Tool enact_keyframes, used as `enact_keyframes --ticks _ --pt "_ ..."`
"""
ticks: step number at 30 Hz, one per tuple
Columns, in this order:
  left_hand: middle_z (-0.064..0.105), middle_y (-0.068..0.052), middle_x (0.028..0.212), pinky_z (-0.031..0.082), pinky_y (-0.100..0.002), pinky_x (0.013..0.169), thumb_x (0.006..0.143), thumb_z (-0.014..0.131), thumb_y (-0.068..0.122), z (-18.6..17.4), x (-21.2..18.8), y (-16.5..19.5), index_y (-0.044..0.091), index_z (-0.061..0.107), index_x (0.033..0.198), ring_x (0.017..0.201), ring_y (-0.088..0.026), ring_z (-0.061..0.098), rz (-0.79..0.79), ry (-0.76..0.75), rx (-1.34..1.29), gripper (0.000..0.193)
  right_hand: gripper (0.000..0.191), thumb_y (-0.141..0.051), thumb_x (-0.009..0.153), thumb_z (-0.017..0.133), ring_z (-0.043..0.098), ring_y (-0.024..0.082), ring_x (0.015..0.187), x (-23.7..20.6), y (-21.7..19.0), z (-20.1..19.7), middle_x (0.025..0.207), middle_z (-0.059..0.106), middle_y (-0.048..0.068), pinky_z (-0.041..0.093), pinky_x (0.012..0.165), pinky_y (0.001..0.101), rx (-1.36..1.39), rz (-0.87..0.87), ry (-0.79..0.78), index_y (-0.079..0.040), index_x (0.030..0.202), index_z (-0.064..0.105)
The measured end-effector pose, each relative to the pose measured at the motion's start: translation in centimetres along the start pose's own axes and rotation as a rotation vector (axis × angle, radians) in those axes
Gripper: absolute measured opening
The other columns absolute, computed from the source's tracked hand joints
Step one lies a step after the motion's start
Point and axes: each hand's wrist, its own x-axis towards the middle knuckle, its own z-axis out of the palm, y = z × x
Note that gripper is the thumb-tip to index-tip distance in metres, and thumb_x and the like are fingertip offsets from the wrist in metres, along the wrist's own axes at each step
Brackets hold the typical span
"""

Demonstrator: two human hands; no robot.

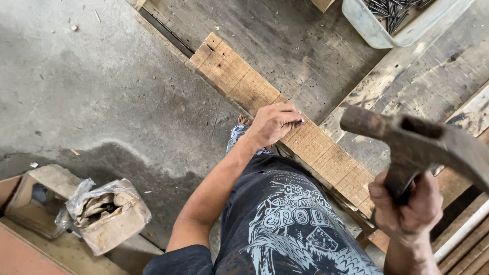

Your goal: The person assembles a wooden plank by nailing small blocks to its ends and along its length. They position the plank and blocks, then use a hammer to drive nails from a nearby container into the wood, securing the pieces together.

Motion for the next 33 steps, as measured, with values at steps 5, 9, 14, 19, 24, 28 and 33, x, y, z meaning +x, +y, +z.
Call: enact_keyframes --ticks 5,9,14,19,24,28,33 --pt "0.072 0.002 0.099 0.059 -0.035 0.077 0.082 0.075 0.006 -0.1 0.2 0.1 0.018 0.079 0.104 0.090 -0.019 0.069 -0.038 -0.060 0.044 0.025 0.009 -0.008 0.098 0.070 0.053 0.013 0.044 -0.1 0.5 2.8 0.066 0.062 0.006 0.043 0.042 0.0301 -0.246 0.118 -0.358 -0.005 0.098 0.061" --pt "0.073 0.005 0.098 0.058 -0.033 0.075 0.090 0.074 0.012 -0.3 0.6 0.4 0.020 0.079 0.101 0.089 -0.017 0.068 -0.060 -0.081 0.034 0.015 0.025 -0.015 0.094 0.070 0.053 0.012 0.044 -0.2 1.4 3.2 0.063 0.059 0.006 0.043 0.036 0.0294 -0.195 0.283 -0.415 0.003 0.108 0.059" --pt "0.071 0.000 0.103 0.059 -0.034 0.071 0.092 0.071 0.013 -2.3 1.9 -0.1 0.015 0.076 0.112 0.083 -0.014 0.068 -0.131 -0.014 -0.239 0.020 0.022 -0.015 0.102 0.064 0.049 0.009 0.047 -1.5 2.0 -1.5 0.068 0.057 0.004 0.042 0.047 0.0292 -0.122 0.172 -0.105 0.001 0.114 0.054" --pt "0.072 -0.007 0.089 0.050 -0.035 0.038 0.101 0.065 0.029 -2.0 5.3 -2.5 0.008 0.077 0.104 0.049 -0.018 0.060 -0.169 0.146 0.481 0.024 0.016 -0.018 0.114 0.059 0.051 0.011 0.063 -3.3 -0.6 -2.9 0.078 0.058 0.004 0.045 0.060 0.0276 0.306 0.260 0.344 -0.003 0.115 0.056" --pt "0.070 0.001 0.077 0.051 -0.037 0.051 0.101 0.059 0.044 -0.6 3.8 -3.6 0.017 0.073 0.076 0.064 -0.018 0.067 -0.012 0.098 0.699 0.040 0.017 -0.019 0.112 0.059 0.052 0.011 0.062 -2.4 -1.3 5.4 0.078 0.059 0.004 0.046 0.057 0.0291 -0.134 0.666 -0.270 -0.003 0.118 0.055" --pt "0.070 0.000 0.079 0.053 -0.038 0.057 0.102 0.055 0.043 -0.4 3.4 -4.0 0.017 0.071 0.075 0.071 -0.019 0.070 0.023 0.173 0.673 0.041 0.020 -0.020 0.110 0.058 0.052 0.012 0.061 -3.8 -1.3 6.4 0.077 0.059 0.005 0.046 0.055 0.0302 -0.126 0.827 -0.282 -0.003 0.120 0.055" --pt "0.072 -0.001 0.082 0.053 -0.037 0.053 0.105 0.056 0.045 -0.5 3.8 -4.3 0.015 0.074 0.079 0.063 -0.017 0.068 -0.040 0.003 0.660 0.044 0.023 -0.021 0.107 0.058 0.053 0.012 0.060 -6.2 -4.0 -2.2 0.076 0.059 0.005 0.046 0.052 0.0317 0.179 0.413 0.303 -0.004 0.123 0.055"
